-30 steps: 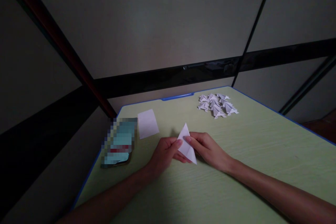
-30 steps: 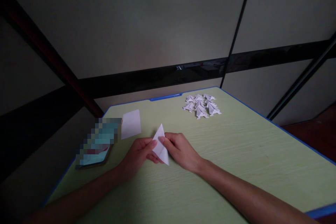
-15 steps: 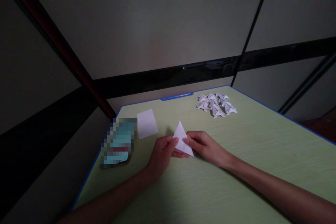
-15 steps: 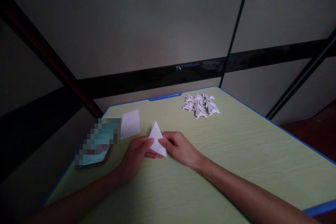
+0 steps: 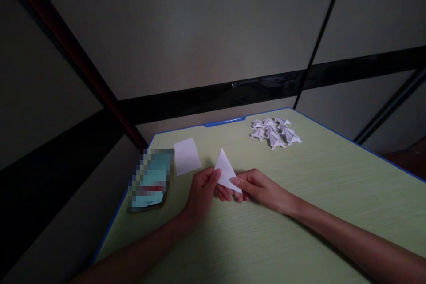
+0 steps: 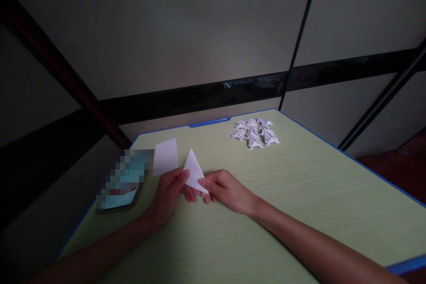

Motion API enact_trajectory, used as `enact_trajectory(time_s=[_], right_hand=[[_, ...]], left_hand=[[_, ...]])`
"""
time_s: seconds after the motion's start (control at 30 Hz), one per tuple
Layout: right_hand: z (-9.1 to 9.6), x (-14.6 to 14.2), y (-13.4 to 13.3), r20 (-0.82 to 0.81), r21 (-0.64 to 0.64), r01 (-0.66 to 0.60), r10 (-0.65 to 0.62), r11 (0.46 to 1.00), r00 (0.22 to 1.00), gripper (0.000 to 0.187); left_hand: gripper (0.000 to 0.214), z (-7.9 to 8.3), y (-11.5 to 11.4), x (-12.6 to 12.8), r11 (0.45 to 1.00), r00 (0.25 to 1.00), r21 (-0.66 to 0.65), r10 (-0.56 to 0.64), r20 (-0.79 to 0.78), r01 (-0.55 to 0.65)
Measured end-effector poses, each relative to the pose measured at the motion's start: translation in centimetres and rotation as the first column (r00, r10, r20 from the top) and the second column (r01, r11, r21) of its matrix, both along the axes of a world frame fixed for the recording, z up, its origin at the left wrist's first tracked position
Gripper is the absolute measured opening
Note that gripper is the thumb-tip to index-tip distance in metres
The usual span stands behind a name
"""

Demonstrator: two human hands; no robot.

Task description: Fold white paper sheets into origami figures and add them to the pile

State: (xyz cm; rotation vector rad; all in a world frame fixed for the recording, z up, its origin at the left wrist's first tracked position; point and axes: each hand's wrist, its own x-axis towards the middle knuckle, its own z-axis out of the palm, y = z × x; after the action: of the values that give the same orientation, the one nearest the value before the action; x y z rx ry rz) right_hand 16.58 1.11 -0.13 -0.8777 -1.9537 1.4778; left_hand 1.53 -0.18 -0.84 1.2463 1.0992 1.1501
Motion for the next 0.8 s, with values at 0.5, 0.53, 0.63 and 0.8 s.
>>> enact_trajectory(time_s=[0.5,0.53,0.63,0.8], right_hand=[[-0.07,-0.24,-0.30,0.102,0.118,0.165,-0.178,0.979,0.979,0.043],[-0.08,-0.17,-0.28,0.095,0.096,0.150,-0.159,0.984,0.983,0.043],[-0.02,0.04,-0.23,0.050,0.027,0.077,-0.079,0.997,0.996,0.040],[-0.27,0.06,-0.01,-0.093,-0.039,0.006,-0.009,0.999,0.996,0.031]], left_hand=[[0.029,0.54,-0.25,0.34,0.995,0.996,0.034,0.093,-0.003,-0.093],[0.029,0.55,-0.25,0.35,0.995,0.995,0.032,0.097,-0.001,-0.097],[0.029,0.56,-0.18,0.32,0.994,0.994,0.029,0.107,-0.002,-0.107],[0.030,0.28,0.22,0.04,0.998,0.999,0.038,0.050,-0.003,-0.050]])
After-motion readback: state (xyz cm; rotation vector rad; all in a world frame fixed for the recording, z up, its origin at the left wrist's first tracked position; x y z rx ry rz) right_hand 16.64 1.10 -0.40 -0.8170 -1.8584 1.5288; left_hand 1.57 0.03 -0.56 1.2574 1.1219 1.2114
